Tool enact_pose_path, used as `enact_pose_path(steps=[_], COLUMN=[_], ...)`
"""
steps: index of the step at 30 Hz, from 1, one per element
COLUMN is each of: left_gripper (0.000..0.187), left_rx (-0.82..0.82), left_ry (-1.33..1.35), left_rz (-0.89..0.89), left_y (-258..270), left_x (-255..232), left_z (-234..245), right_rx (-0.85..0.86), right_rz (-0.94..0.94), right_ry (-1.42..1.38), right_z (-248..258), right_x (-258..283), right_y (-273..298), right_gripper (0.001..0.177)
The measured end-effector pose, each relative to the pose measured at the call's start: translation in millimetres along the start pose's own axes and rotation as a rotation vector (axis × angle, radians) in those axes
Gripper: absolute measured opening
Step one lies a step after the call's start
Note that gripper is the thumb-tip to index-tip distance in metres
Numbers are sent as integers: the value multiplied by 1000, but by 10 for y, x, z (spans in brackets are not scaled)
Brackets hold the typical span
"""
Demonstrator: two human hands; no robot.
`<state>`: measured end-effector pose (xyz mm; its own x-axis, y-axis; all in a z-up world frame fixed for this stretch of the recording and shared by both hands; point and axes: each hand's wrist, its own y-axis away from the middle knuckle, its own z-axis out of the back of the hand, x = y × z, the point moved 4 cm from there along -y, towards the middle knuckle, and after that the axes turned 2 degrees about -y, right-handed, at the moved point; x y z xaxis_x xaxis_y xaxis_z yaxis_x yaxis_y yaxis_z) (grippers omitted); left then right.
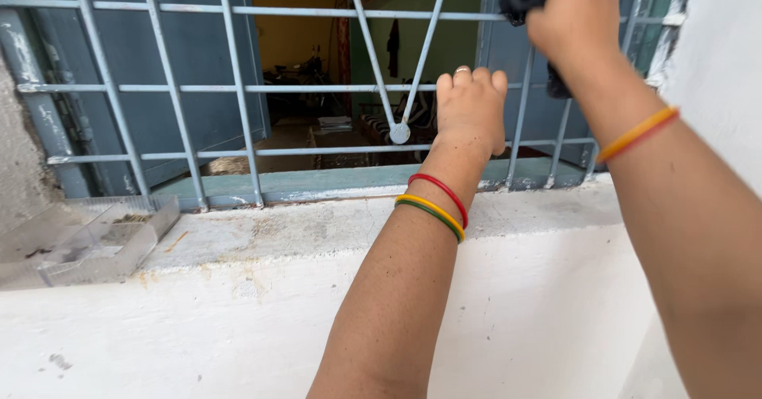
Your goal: The person wipes a window sill and the bars of a window gate with a black cloth.
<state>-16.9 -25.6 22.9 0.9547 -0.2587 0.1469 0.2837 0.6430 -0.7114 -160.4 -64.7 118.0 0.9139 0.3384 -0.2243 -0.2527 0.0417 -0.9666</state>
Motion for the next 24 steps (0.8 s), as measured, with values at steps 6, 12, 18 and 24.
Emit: enact_pose_path(steps=[6,12,18,24], left_gripper=[80,92,92,98], left_rx=[-27,-5,28,-52], left_ry=[-22,-35,-58,-50], left_rz=[10,29,55,30], left_y=[-15,9,-36,-19], left_x=[-26,-56,-91,-103], left_z=[-13,50,15,-30], right_rx=[142,234,-63,60], right_rz=[212,530,16,241], right_ry=[-142,56,-144,-257], right_z=[370,503,186,290], right_x=[471,322,-29,220], right_y=[1166,794,351,1327], right_gripper=[42,34,33,28])
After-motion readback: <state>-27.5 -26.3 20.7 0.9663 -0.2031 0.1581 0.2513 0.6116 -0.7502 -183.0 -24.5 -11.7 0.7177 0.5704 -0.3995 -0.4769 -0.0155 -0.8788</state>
